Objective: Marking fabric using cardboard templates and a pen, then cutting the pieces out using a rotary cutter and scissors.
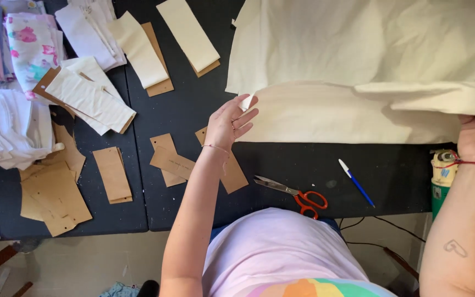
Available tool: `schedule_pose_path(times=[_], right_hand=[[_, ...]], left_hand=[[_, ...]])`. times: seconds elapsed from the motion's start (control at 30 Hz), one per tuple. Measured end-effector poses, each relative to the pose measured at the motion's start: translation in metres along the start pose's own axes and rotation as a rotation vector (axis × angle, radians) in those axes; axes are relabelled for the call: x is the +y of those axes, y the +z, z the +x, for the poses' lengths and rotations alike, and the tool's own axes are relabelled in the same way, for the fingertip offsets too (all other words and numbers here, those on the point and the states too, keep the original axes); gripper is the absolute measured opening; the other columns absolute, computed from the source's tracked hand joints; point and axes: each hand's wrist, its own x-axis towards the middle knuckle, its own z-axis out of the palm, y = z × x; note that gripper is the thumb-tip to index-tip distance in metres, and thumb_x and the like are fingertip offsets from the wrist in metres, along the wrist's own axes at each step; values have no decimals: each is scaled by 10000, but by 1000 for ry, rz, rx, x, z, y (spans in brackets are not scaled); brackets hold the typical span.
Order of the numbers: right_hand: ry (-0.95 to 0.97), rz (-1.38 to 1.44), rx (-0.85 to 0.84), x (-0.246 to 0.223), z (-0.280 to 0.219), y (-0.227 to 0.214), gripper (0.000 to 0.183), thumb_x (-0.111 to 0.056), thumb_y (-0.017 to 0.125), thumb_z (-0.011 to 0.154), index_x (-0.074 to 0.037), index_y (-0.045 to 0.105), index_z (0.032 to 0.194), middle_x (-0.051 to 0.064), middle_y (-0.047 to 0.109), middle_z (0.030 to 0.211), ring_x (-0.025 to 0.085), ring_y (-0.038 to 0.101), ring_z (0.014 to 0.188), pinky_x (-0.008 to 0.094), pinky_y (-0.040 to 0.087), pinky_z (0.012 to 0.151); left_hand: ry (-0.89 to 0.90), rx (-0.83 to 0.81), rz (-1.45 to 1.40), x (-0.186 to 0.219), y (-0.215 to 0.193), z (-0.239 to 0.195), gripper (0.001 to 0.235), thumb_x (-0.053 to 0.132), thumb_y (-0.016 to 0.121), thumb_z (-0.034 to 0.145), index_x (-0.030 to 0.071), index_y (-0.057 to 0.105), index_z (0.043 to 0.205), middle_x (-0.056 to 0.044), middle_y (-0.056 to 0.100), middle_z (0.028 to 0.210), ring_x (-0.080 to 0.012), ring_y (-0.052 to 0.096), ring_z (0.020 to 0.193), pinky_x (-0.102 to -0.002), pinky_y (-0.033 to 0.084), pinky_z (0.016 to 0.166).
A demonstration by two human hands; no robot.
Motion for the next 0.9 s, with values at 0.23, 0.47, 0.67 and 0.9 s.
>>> schedule_pose_path(times=[0.23, 0.47, 0.67, 0.9], right_hand=[[0, -60, 27, 4, 4, 50, 318, -416, 631, 741, -227, 590, 993, -76, 674, 1039, 19, 689, 971, 165, 625, 754], [-42, -273, -215, 18, -58, 132, 364, -410, 464, 862, -133, 528, 1089, 69, 666, 994, 116, 699, 837, 194, 596, 675], [-917, -782, -252, 92, -107, 160, 130, 30, 497, 917, 45, 591, 1007, 155, 609, 980, 234, 572, 903, 311, 483, 701], [-1167, -1105, -690, 136, -142, 192, 305, -259, 472, 897, -130, 541, 1165, 119, 410, 1306, 296, 321, 1231, 509, 150, 1011]], left_hand=[[-100, 24, 87, 21, 3, 21, 447, 387, 465, 768, 114, 571, 1106, 4, 572, 809, -196, 632, 951, -305, 461, 794], [552, 223, 361, -11, -1, 67, 399, 224, 525, 791, 108, 433, 1161, -92, 562, 1134, -143, 604, 874, -256, 481, 723], [690, 540, 1010, 3, -10, 116, 314, 249, 644, 732, 133, 508, 990, 31, 624, 846, -246, 539, 833, -390, 452, 563], [847, 818, 1332, -10, -19, 123, 188, 315, 642, 706, 219, 511, 802, 24, 507, 741, -226, 563, 715, -379, 438, 601]])
